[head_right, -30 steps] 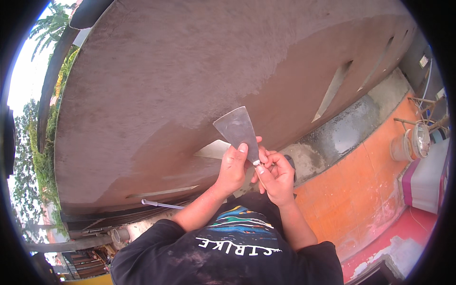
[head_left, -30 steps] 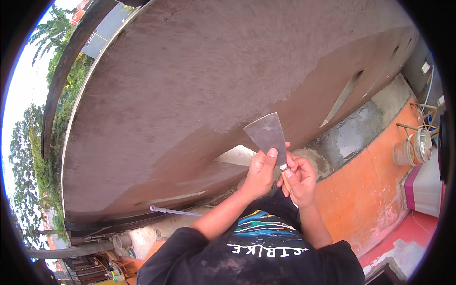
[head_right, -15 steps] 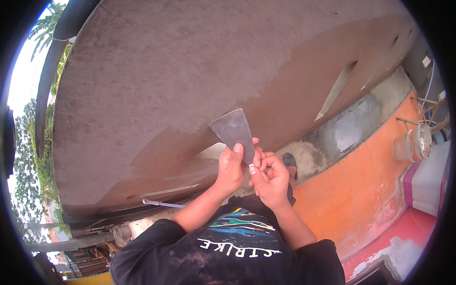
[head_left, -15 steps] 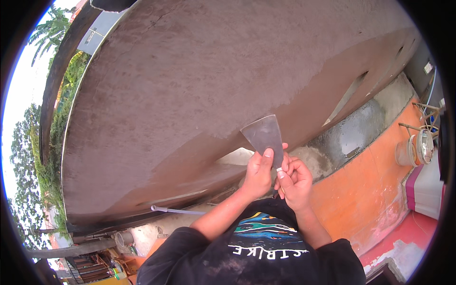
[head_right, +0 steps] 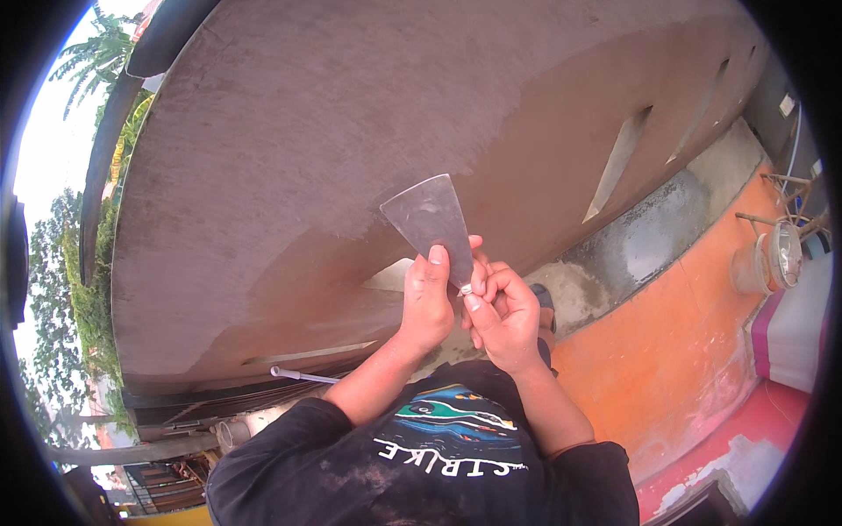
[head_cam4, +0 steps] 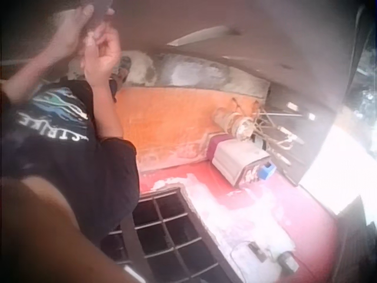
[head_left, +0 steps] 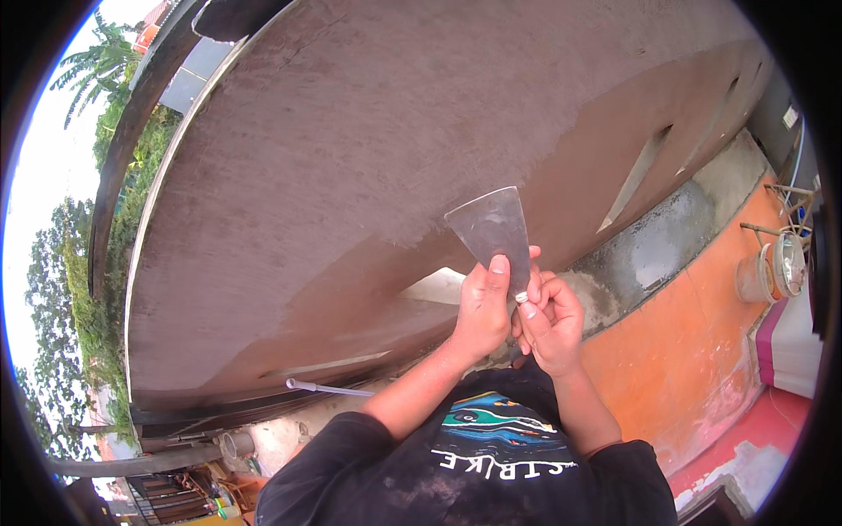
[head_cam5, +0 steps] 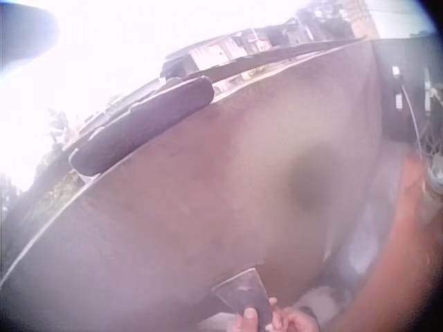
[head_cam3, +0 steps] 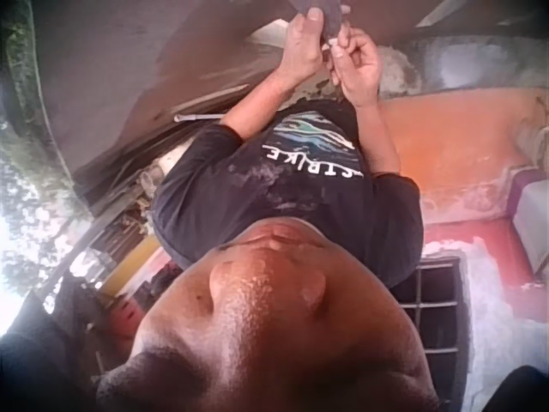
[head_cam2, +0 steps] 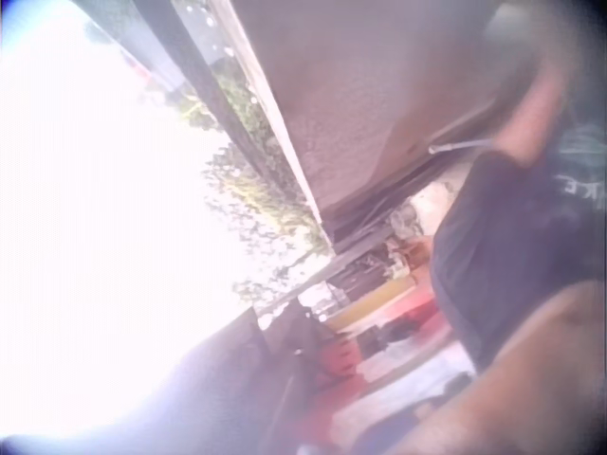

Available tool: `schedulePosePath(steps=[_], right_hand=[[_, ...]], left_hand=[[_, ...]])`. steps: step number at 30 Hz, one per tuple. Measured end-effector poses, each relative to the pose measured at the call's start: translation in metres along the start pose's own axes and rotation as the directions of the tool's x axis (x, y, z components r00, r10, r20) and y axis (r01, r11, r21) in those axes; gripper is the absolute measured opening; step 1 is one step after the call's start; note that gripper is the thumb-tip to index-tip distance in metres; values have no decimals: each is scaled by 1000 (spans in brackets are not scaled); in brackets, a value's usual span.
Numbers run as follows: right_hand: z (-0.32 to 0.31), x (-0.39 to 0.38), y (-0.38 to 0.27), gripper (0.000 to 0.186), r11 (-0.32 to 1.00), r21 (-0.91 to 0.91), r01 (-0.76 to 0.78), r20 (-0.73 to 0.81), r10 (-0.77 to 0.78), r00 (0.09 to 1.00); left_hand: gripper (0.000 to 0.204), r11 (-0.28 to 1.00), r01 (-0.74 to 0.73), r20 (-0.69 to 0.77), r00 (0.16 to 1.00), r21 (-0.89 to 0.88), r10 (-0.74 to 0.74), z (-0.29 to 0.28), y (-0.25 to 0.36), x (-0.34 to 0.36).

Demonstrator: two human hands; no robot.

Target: The person smooths a freshly plastered ceiling using a metal trowel. They repeatedly scrape and level the wet surface with both hands, working across the curved ceiling area.

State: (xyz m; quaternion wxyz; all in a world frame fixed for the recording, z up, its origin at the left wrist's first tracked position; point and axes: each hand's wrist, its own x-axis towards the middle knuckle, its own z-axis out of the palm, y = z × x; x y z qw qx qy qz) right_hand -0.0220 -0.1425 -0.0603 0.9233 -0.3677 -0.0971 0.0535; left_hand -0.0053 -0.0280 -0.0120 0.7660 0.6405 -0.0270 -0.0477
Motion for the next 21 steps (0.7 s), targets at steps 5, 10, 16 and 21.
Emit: schedulePosePath(steps=[5,10,16,21], right_hand=[[-14,-14,13,16,992,-85,-94,-45,91,995],[-11,-11,21,17,989,-120,-87,-68,79,995],[-2,-11,21,18,975,-222,-25,-86,6,996],[25,17,18,21,985,-142,94,72,-85,994]], left_hand=[[56,1000,-25,-64,998,-18,24,-6,-31,-7],[54,996,31,-87,996,-86,-39,-14,-35,-6],[54,997,-8,-129,992,-78,-2,-4,-35,-2],[54,971,-236,-156,958,41,239,-10,3,5]])
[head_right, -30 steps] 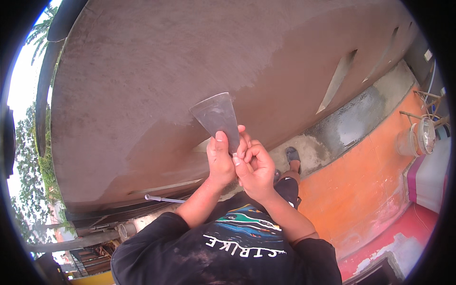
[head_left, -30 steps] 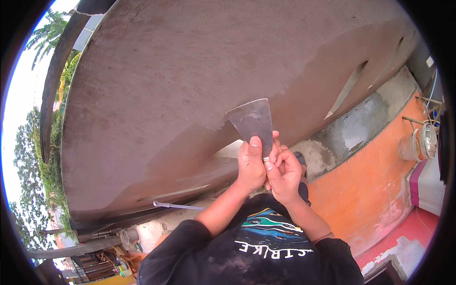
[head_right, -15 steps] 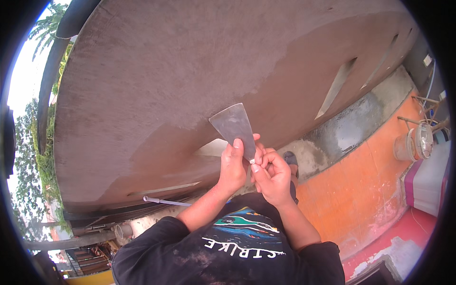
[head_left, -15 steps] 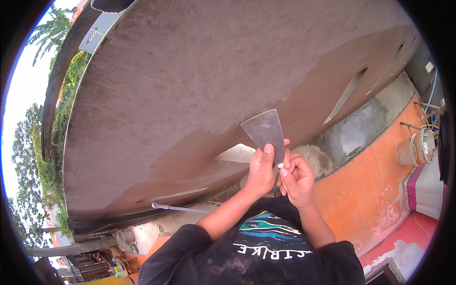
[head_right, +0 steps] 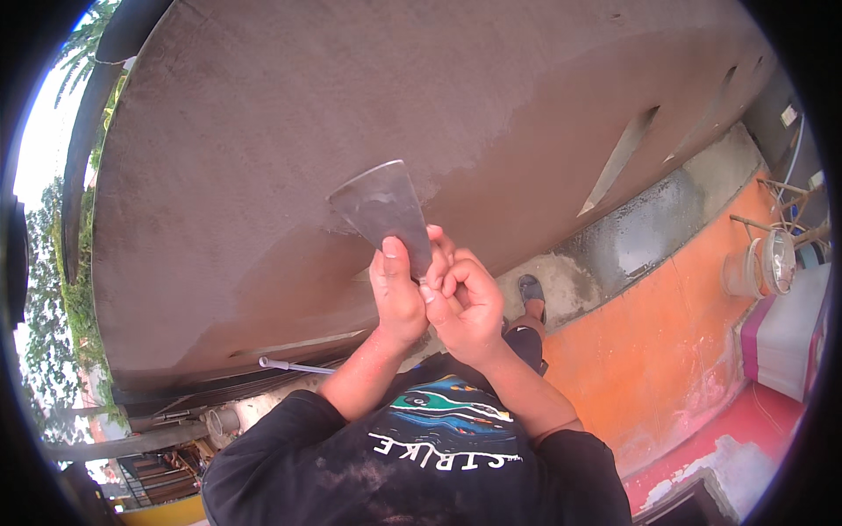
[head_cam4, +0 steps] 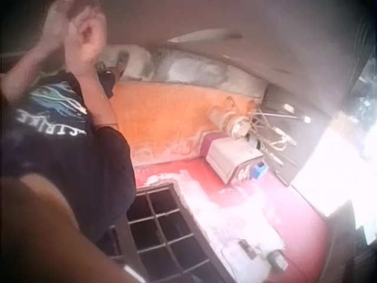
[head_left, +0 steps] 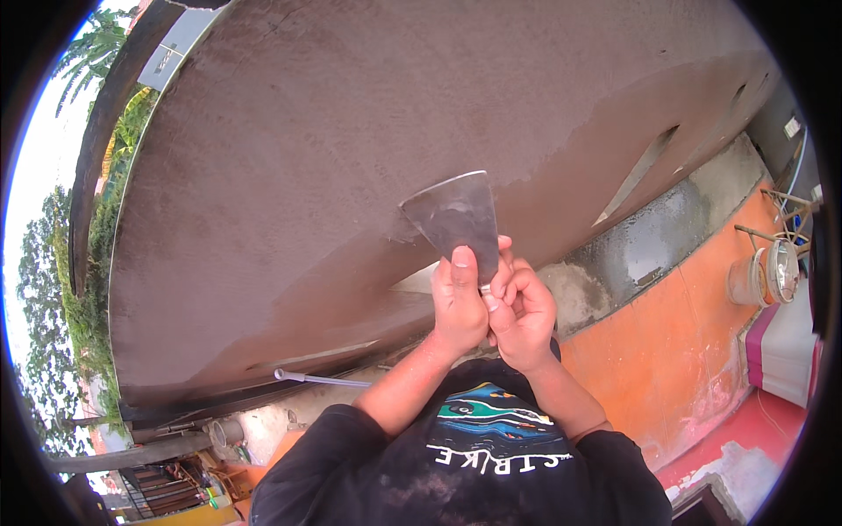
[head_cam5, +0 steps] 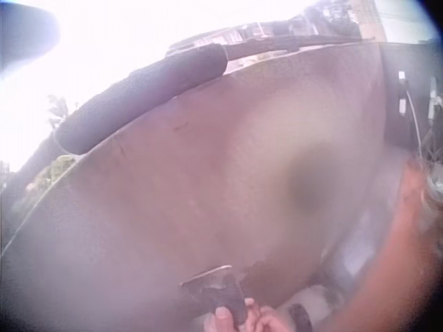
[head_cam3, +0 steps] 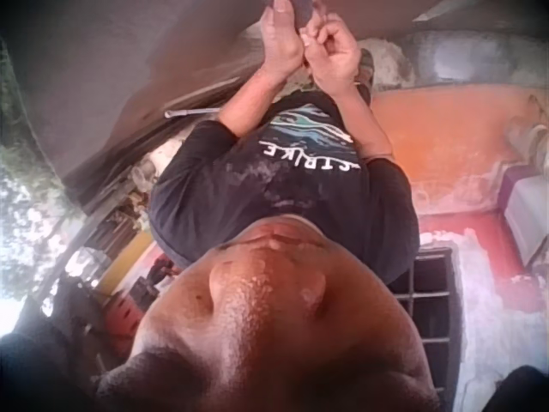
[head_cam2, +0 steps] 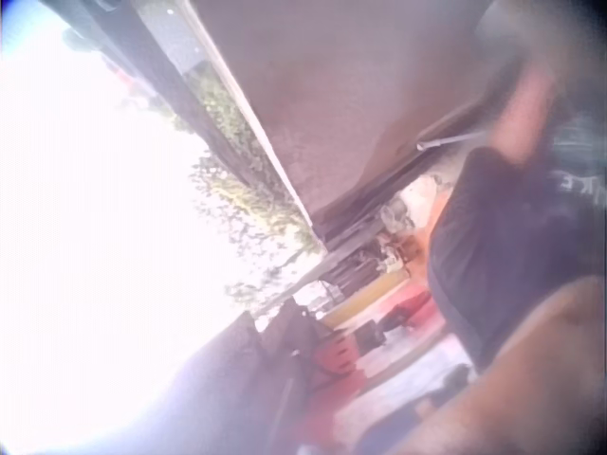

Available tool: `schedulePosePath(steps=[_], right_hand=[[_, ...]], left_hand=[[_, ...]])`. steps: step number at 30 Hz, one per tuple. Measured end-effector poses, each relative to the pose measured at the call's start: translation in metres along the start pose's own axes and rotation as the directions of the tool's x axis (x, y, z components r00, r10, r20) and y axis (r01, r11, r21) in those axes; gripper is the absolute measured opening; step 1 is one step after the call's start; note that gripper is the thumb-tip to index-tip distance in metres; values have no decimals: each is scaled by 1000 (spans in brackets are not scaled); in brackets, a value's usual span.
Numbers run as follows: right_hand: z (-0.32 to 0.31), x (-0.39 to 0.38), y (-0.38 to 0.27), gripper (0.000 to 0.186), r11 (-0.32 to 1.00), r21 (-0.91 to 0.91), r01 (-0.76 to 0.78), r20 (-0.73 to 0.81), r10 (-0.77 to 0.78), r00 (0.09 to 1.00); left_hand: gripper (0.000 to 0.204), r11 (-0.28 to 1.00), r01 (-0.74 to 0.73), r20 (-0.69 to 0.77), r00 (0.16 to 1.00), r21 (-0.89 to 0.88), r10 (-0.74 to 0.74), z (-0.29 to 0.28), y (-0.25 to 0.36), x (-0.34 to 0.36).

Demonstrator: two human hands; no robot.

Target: The person smooths a freshly plastered ceiling using a metal trowel. They repeatedly scrape and level the wet surface with both hands, working across the curved ceiling area.

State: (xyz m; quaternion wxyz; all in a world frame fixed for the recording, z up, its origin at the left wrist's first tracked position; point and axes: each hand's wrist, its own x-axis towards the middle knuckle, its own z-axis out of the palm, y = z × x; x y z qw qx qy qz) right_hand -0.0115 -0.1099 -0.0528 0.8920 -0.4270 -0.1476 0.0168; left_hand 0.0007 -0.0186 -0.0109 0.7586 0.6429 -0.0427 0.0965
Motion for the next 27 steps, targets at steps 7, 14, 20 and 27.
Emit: schedulePosePath(steps=[7,14,20,27], right_hand=[[-6,13,-17,18,979,201,-30,69,17,997],[-34,-42,17,16,955,208,-211,-66,229,971],[-28,-41,27,16,981,112,-158,-115,171,979],[-15,-23,9,20,997,-26,-74,-64,72,995]], left_hand=[[52,997,75,54,996,-4,-74,6,28,5],[53,968,249,38,968,-22,-248,-3,-32,-28],[51,939,343,36,939,-10,-343,-10,-29,-29],[51,990,130,0,992,-50,-130,4,-24,-15]])
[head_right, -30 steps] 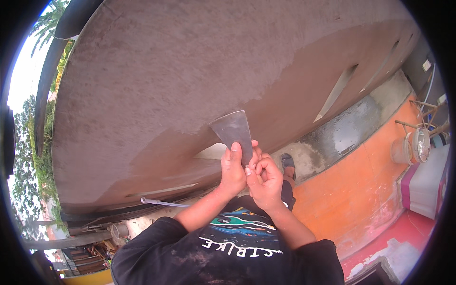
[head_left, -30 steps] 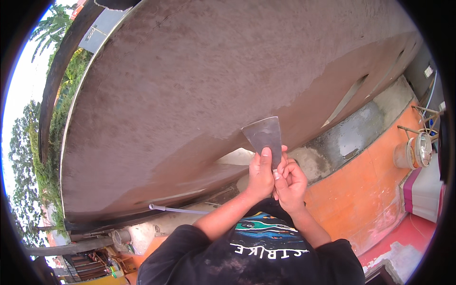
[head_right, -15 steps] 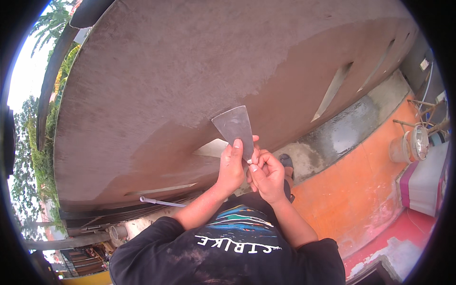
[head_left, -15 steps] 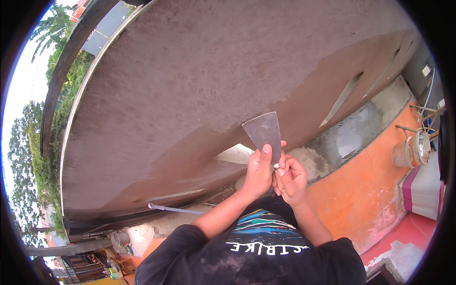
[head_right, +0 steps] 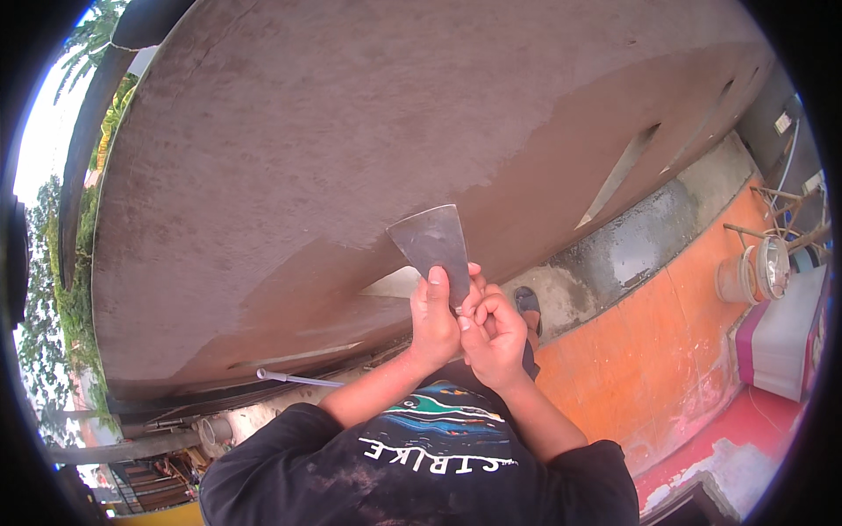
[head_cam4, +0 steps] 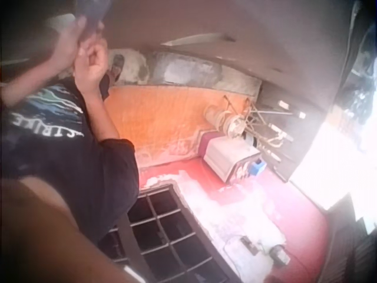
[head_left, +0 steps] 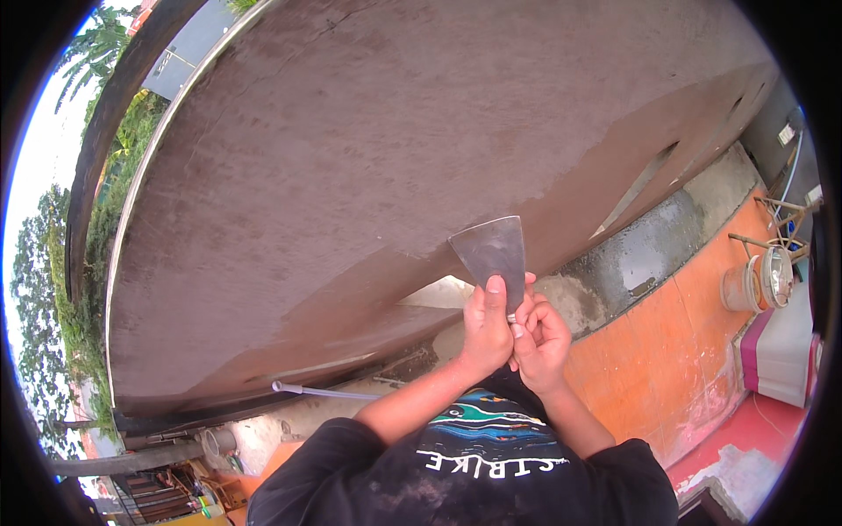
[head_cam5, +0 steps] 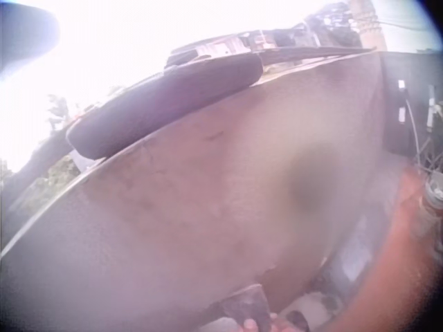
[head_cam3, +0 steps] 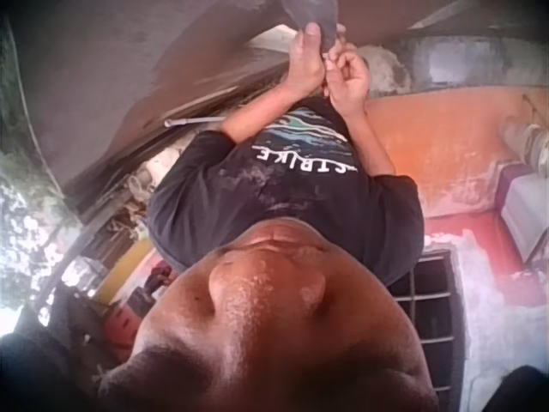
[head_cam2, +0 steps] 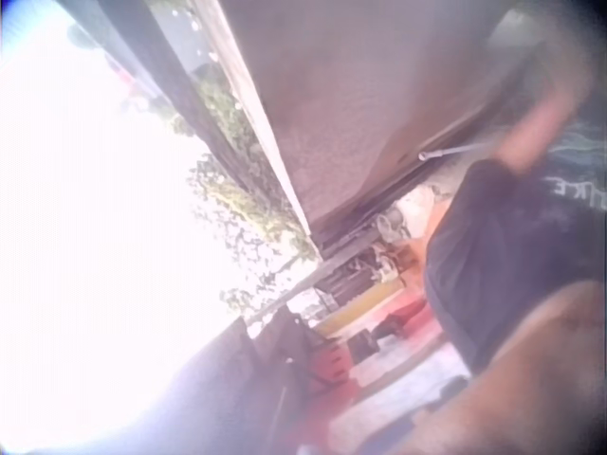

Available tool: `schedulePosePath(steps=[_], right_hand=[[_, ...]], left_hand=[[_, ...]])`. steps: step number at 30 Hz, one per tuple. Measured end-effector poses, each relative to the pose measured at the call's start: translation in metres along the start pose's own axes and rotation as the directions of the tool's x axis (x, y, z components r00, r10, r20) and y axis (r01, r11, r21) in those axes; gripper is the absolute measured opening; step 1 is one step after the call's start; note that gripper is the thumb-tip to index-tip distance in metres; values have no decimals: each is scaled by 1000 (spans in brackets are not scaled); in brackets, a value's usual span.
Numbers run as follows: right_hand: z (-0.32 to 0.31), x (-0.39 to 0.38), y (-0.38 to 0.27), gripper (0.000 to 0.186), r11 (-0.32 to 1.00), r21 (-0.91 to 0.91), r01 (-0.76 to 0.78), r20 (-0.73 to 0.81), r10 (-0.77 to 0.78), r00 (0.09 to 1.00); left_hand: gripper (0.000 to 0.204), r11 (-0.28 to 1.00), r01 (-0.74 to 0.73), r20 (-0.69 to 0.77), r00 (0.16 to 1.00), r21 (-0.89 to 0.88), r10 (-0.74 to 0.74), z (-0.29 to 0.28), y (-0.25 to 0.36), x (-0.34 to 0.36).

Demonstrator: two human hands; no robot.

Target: The person smooths a freshly plastered ceiling using a metal trowel. They repeatedly scrape and level the wet surface with both hands, working across the curved ceiling area.

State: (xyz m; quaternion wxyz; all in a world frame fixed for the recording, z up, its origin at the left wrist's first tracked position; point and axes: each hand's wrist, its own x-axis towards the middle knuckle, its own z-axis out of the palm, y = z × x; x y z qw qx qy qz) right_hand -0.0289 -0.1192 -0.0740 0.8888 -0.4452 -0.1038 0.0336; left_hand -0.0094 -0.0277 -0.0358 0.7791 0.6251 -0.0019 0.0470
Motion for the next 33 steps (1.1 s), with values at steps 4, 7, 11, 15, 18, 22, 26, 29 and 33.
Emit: schedulePosePath(steps=[4,7,11,15,18,22,26,29,33], right_hand=[[14,33,-7,22,986,-63,151,159,-140,977],[16,31,-16,23,990,102,101,145,-115,983],[3,8,-16,20,982,186,-26,35,20,999],[-9,-8,-2,16,983,158,-90,-44,99,994],[-12,-10,4,16,987,127,-95,-64,104,993],[-11,-10,1,17,989,124,-74,-62,83,995],[-12,-9,-6,19,997,24,-79,-76,80,994],[-11,-1,-11,21,997,-52,-51,-59,48,997],[3,22,-10,22,985,-129,110,79,-100,992]], left_hand=[[54,975,-205,-44,977,84,209,-10,33,15],[56,991,-106,81,992,87,99,-13,56,9],[56,988,124,162,977,95,-138,-7,44,1],[54,985,155,114,980,69,-162,-11,12,-2],[54,981,193,109,975,35,-196,-13,0,-4],[54,986,166,119,979,4,-165,-15,-3,-3],[55,988,131,124,985,-78,-121,-11,-8,-2],[55,977,148,114,985,-153,-131,-6,-8,-1],[54,989,-70,50,996,-129,77,-7,8,8]])
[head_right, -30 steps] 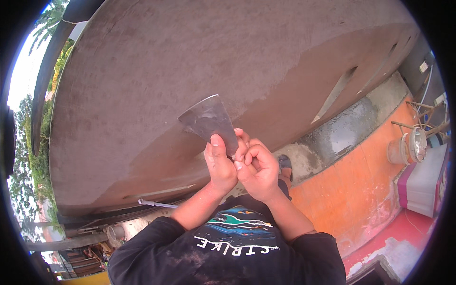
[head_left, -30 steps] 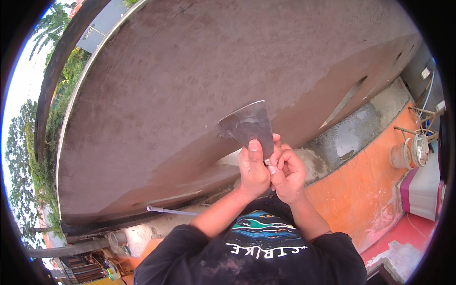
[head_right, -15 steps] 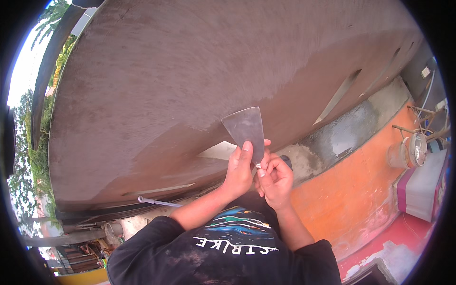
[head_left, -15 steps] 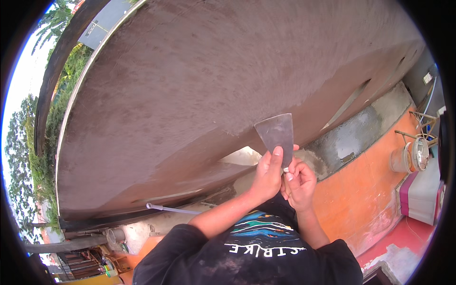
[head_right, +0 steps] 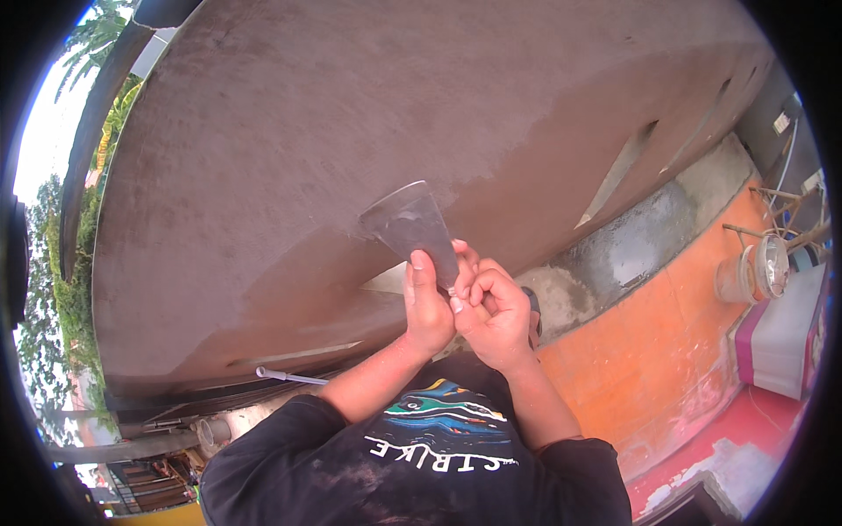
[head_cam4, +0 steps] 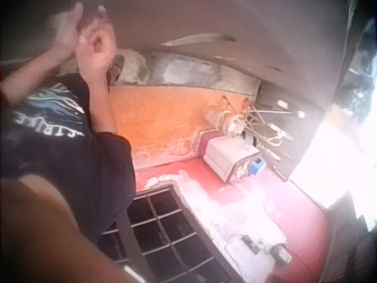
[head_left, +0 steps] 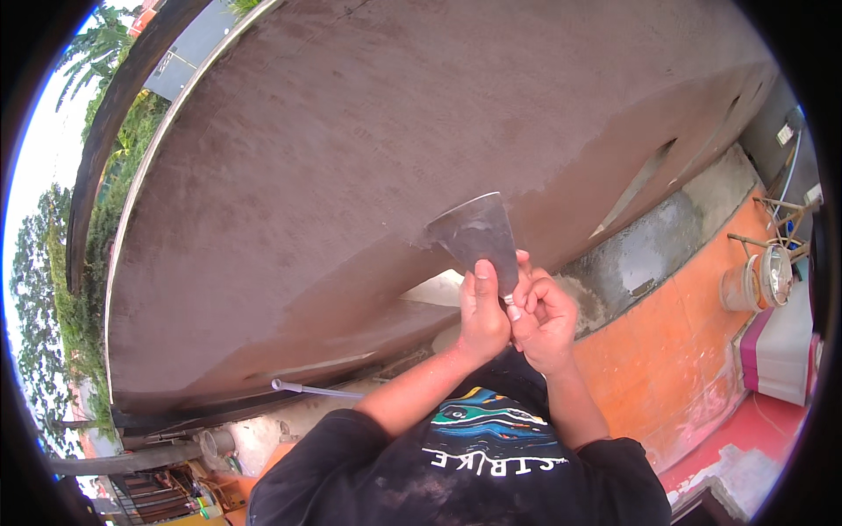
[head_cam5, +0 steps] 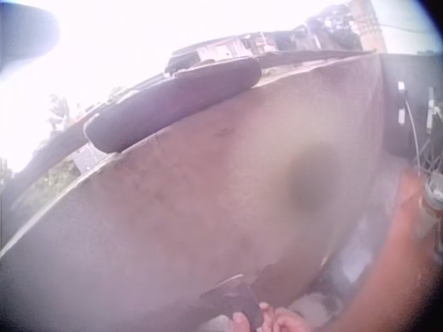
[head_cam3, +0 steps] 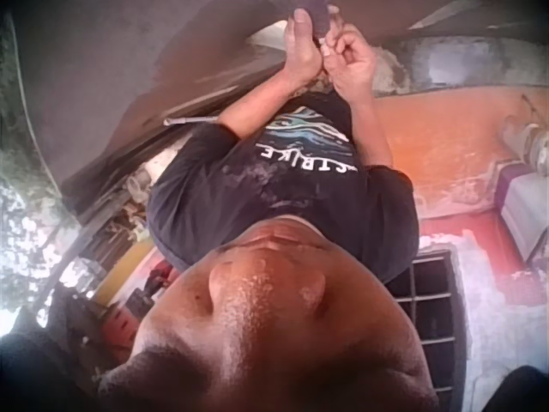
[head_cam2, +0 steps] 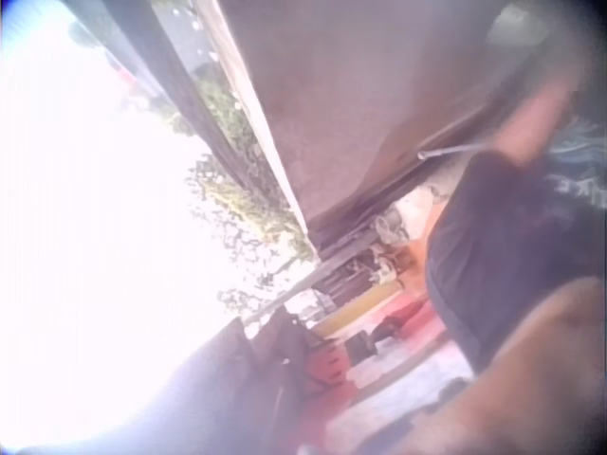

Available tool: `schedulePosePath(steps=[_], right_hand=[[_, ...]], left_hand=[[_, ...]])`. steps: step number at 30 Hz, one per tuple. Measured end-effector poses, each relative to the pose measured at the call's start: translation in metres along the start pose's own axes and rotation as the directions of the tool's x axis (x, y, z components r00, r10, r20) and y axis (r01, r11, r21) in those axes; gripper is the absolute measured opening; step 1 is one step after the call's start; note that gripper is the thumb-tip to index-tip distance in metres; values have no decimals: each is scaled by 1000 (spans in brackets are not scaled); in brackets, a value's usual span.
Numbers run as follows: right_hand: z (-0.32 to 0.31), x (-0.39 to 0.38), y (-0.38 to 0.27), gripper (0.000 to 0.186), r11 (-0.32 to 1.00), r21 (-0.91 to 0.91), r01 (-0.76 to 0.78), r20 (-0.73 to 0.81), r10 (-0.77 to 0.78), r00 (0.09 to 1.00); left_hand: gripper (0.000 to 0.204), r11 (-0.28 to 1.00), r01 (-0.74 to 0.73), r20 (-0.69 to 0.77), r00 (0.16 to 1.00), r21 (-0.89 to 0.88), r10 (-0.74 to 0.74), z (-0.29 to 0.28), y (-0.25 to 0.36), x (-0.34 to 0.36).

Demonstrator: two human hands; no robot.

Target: The person smooths a freshly plastered ceiling using a metal trowel. They repeatedly scrape and level the wet surface with both hands, working across the curved ceiling area.

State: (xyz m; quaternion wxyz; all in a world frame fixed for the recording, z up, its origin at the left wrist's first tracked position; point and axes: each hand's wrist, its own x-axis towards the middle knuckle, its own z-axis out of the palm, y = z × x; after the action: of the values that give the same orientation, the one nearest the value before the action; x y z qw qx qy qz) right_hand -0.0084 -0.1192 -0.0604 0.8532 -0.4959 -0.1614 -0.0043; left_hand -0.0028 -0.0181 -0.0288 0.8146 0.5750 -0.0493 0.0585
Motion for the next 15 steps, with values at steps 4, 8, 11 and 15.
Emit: schedulePosePath(steps=[4,8,11,15], right_hand=[[10,8,-8,21,996,81,-37,80,30,996],[-4,-10,-16,17,951,298,-84,-13,92,996],[-17,-25,-11,17,948,273,-164,-55,185,981],[-23,-30,1,17,935,263,-238,-60,262,963]], left_hand=[[54,994,-85,70,994,63,80,-7,27,4],[57,972,198,89,974,123,-210,2,22,-4],[58,977,168,93,979,134,-181,7,2,-6],[57,969,234,-2,972,74,-234,3,-11,-12]])
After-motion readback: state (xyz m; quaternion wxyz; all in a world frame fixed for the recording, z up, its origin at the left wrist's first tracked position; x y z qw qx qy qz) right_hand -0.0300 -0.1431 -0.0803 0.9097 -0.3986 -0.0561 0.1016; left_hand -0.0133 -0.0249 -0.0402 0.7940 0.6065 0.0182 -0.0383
